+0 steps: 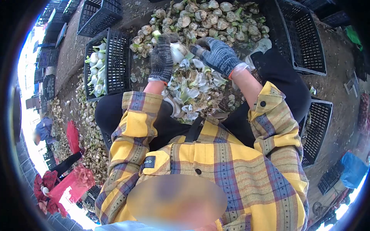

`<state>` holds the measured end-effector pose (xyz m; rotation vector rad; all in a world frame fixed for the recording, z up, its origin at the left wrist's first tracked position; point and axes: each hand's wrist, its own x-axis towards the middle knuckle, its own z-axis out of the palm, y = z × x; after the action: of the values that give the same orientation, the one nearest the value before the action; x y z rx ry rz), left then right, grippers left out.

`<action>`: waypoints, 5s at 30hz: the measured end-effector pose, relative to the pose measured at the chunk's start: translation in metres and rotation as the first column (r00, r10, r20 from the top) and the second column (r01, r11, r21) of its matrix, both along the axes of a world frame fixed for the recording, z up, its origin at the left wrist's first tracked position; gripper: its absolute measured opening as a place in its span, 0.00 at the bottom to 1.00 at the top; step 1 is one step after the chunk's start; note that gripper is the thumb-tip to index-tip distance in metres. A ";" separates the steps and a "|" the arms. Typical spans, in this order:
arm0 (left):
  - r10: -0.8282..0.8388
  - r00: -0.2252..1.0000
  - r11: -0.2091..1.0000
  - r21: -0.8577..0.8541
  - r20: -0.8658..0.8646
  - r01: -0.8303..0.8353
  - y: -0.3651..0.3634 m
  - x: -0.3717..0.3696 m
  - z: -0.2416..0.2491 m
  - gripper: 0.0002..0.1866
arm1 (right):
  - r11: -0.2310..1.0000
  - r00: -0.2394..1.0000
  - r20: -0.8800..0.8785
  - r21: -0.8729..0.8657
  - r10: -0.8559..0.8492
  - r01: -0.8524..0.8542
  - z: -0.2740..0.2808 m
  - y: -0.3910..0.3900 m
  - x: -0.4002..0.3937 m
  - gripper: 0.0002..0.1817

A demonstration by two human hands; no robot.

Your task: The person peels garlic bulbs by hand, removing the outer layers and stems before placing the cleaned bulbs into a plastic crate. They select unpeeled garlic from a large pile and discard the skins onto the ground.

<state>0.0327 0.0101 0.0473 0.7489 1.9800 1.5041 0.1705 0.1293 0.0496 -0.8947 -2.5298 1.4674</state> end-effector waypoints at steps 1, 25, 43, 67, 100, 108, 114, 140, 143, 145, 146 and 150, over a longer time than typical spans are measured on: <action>-0.006 0.994 0.991 0.131 -0.106 0.020 0.002 0.002 -0.013 0.22 | 0.998 0.997 -0.059 -0.043 -0.051 0.049 -0.003 -0.001 -0.003 0.33; -0.075 0.996 0.989 0.124 -0.051 0.081 0.004 0.012 -0.019 0.20 | 0.998 0.997 0.030 0.014 -0.069 0.068 -0.013 -0.009 -0.003 0.15; 0.106 0.827 0.991 0.006 0.552 -0.131 0.007 0.004 -0.026 0.20 | 0.340 0.832 -0.037 -0.922 -0.553 0.185 -0.012 -0.010 -0.010 0.12; -0.010 0.820 0.986 0.142 0.572 -0.086 0.004 -0.006 -0.043 0.16 | 0.644 0.948 -0.243 -0.763 -0.203 -0.058 0.003 -0.009 -0.006 0.21; 0.243 0.230 0.736 -0.025 0.942 -0.676 -0.053 -0.115 -0.046 0.22 | 0.920 0.970 -0.019 -0.313 0.243 -0.236 -0.034 -0.022 -0.006 0.14; 0.283 0.522 0.569 0.298 0.805 -0.767 -0.083 -0.210 0.049 0.32 | 0.934 0.938 0.085 -0.156 0.336 -0.320 -0.060 -0.032 -0.022 0.18; 0.158 0.422 0.794 0.139 0.893 -0.591 -0.057 -0.132 0.023 0.21 | 0.981 0.946 0.262 -0.088 0.193 -0.175 -0.104 0.003 -0.051 0.21; 0.166 0.443 0.961 -0.043 0.881 -0.274 -0.064 -0.077 0.000 0.27 | 0.915 0.956 0.230 0.395 -0.182 0.079 -0.131 0.088 -0.173 0.28; 0.194 0.553 0.949 -0.011 0.810 -0.316 -0.061 -0.067 -0.014 0.28 | 0.899 0.994 0.005 0.427 -0.107 0.095 -0.102 0.041 -0.175 0.27; 0.322 0.609 0.902 -0.039 0.724 -0.431 -0.055 -0.061 -0.017 0.28 | 0.920 0.994 -0.097 0.391 0.047 -0.005 -0.039 -0.002 -0.167 0.27; 0.320 0.611 0.901 -0.032 0.724 -0.433 -0.051 -0.061 -0.014 0.28 | 0.918 0.994 -0.101 0.396 0.050 -0.006 -0.024 -0.018 -0.163 0.27; 0.139 0.504 0.907 0.095 0.852 -0.409 -0.039 -0.071 -0.022 0.27 | 0.901 0.962 -0.184 0.421 0.202 -0.109 0.012 -0.059 -0.145 0.26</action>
<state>-0.0386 -0.0293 0.0250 -0.2585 1.1530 1.8733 0.0254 0.0698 0.0620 -0.4418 -2.6316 0.9409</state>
